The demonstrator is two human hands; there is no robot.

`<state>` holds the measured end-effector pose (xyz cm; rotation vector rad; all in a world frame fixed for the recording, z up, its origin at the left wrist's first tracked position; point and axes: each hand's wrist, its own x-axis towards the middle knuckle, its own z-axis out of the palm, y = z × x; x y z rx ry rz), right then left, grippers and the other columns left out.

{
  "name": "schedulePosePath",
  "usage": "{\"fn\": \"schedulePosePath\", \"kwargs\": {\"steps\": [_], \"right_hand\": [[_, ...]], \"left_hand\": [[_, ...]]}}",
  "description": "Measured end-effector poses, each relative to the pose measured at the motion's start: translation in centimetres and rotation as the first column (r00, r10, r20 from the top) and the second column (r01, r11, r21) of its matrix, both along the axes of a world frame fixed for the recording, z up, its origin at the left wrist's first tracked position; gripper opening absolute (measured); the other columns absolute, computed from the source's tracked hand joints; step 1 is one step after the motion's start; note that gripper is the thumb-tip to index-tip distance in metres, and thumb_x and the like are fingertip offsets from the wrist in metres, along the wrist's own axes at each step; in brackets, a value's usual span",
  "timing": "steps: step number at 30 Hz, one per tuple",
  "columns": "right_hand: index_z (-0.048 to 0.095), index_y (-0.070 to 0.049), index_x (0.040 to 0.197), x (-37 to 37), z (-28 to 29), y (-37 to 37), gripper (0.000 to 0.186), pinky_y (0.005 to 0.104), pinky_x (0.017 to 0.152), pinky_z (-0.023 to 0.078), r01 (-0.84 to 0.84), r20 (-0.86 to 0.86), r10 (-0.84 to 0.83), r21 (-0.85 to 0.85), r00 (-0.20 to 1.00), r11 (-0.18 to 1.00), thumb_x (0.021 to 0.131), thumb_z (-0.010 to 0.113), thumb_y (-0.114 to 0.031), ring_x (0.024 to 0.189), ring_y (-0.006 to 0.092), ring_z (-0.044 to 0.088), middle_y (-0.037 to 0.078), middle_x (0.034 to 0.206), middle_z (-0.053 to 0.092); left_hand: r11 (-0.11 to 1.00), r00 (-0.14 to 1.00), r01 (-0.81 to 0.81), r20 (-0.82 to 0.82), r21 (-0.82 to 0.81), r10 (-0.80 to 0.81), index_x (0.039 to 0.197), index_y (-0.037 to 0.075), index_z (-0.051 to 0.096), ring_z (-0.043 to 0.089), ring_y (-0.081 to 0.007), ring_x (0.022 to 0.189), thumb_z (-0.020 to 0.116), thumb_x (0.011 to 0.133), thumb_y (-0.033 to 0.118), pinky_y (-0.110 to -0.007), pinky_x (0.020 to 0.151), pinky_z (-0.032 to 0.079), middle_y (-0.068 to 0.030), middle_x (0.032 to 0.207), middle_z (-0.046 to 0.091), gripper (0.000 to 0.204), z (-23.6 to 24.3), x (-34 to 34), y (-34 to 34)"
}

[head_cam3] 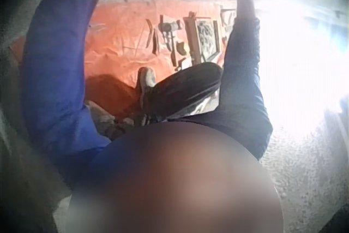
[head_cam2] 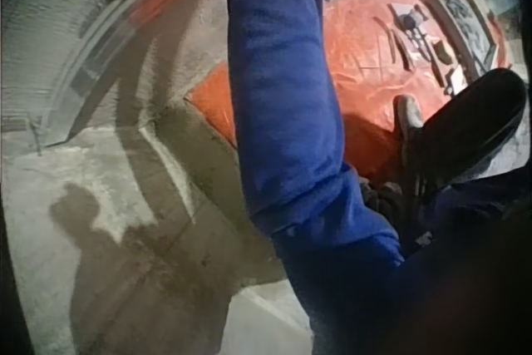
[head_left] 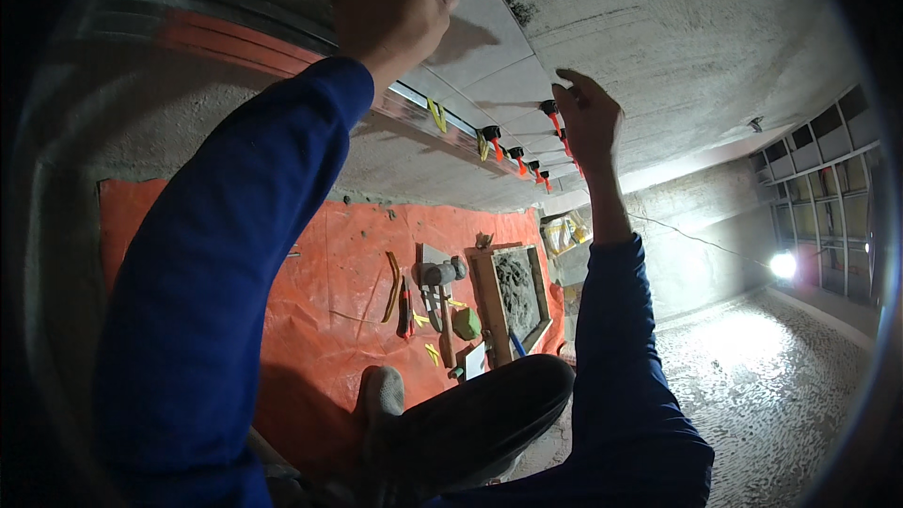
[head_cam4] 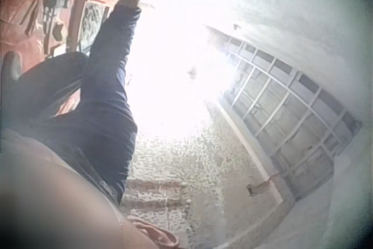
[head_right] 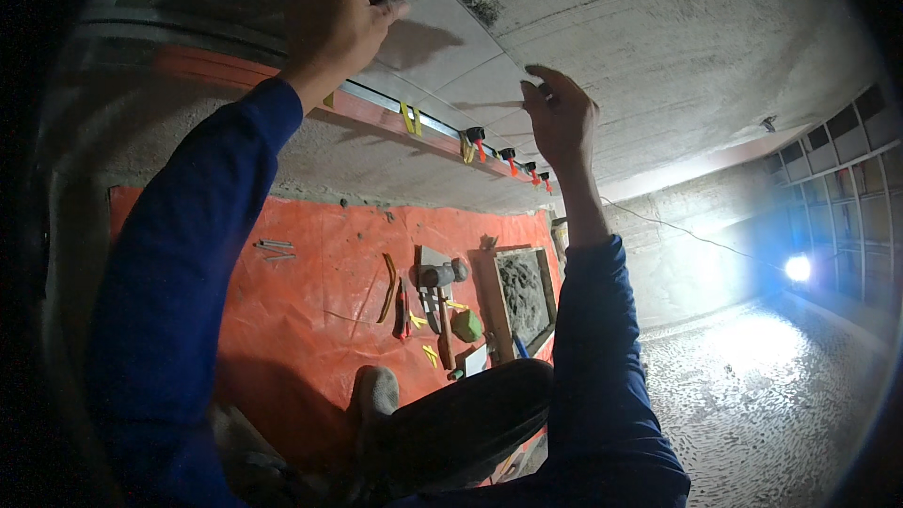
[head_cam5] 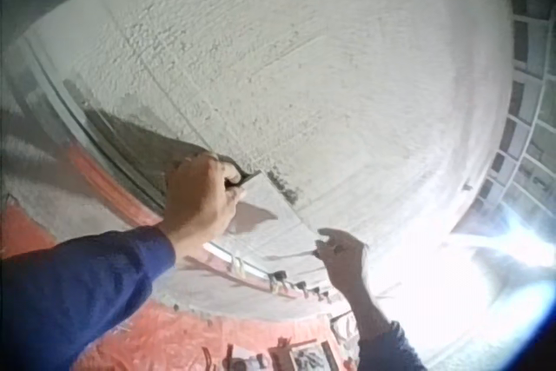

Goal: The person applies adhesive to a wall tile using a notched trowel, then presses the tile onto a prepared wall section. They adjust the tile position and insert spacers to maintain alignment with adjacent tiles. The person continues applying adhesive and setting additional tiles along the wall.

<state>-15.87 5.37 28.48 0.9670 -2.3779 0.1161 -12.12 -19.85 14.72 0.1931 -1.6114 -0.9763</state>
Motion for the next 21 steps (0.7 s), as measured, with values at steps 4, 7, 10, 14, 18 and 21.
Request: {"fn": "schedulePosePath", "kwargs": {"steps": [4, 7, 10, 14, 18, 21], "right_hand": [[0.067, -0.016, 0.122, -0.9, 1.3, -1.7, 0.039, 0.0327, 0.063, 0.052, 0.06, 0.05, -0.07, 0.182, 0.996, 0.981, 0.083, 0.071, -0.018, 0.062, 0.0153, 0.066, 0.006, 0.073, 0.068], [0.067, -0.015, 0.122, -1.4, 1.6, -2.3, 0.041, 0.0325, 0.064, 0.052, 0.099, 0.097, -0.122, 0.215, 0.988, 0.972, 0.082, 0.072, -0.017, 0.061, 0.0145, 0.065, 0.005, 0.071, 0.066], [0.066, -0.015, 0.122, -1.9, 1.7, -2.4, 0.042, 0.0323, 0.066, 0.052, 0.078, 0.214, -0.117, 0.183, 0.97, 0.98, 0.081, 0.072, -0.016, 0.063, 0.0133, 0.065, 0.005, 0.071, 0.064], [0.065, -0.015, 0.124, -2.2, 1.5, -2.1, 0.044, 0.032, 0.069, 0.052, 0.074, 0.223, -0.117, 0.19, 0.968, 0.979, 0.08, 0.072, -0.015, 0.07, 0.0141, 0.065, 0.004, 0.074, 0.064], [0.063, -0.017, 0.126, -2.1, 1.3, -1.9, 0.046, 0.0326, 0.072, 0.052, 0.047, 0.168, -0.089, 0.238, 0.982, 0.97, 0.081, 0.071, -0.015, 0.075, 0.0153, 0.065, 0.004, 0.078, 0.065], [0.063, -0.018, 0.126, -1.9, 1.5, -1.8, 0.046, 0.0336, 0.073, 0.053, 0.066, 0.193, -0.115, 0.243, 0.974, 0.968, 0.081, 0.071, -0.015, 0.076, 0.0156, 0.065, 0.004, 0.079, 0.065]], "left_hand": [[0.986, 0.986, 0.159, -0.053, 0.045, -0.156, 0.09, 0.001, 0.074, 0.071, -0.0247, 0.07, 0.076, 0.081, 0.02, -0.035, 0.062, 0.054, -0.0156, 0.078, 0.071, 0.02, -0.1, -0.6, -0.3], [0.987, 0.986, 0.158, -0.063, 0.037, -0.156, 0.089, 0.001, 0.074, 0.071, -0.0247, 0.07, 0.076, 0.081, 0.019, -0.035, 0.063, 0.054, -0.0155, 0.078, 0.072, 0.02, -0.3, -1.0, -0.3], [0.992, 0.992, 0.122, -0.04, 0.03, -0.12, 0.09, 0.002, 0.074, 0.071, -0.0248, 0.07, 0.076, 0.081, 0.021, -0.035, 0.062, 0.054, -0.0153, 0.079, 0.072, 0.022, -0.4, -0.8, -0.3], [0.998, 0.998, 0.057, -0.009, -0.001, -0.057, 0.09, 0.003, 0.074, 0.07, -0.0254, 0.069, 0.076, 0.08, 0.024, -0.036, 0.062, 0.054, -0.015, 0.08, 0.072, 0.023, 0.0, 0.0, -0.3], [0.999, 0.998, 0.016, -0.056, -0.032, -0.018, 0.089, 0.004, 0.074, 0.07, -0.0241, 0.069, 0.077, 0.08, 0.024, -0.035, 0.06, 0.053, -0.0144, 0.079, 0.072, 0.022, -0.3, -0.7, -0.6], [0.989, 0.988, 0.146, 0.038, 0.022, -0.147, 0.089, 0.004, 0.074, 0.07, -0.0224, 0.067, 0.077, 0.079, 0.023, -0.035, 0.059, 0.053, -0.0136, 0.078, 0.072, 0.022, -1.0, -1.7, -0.5]]}}
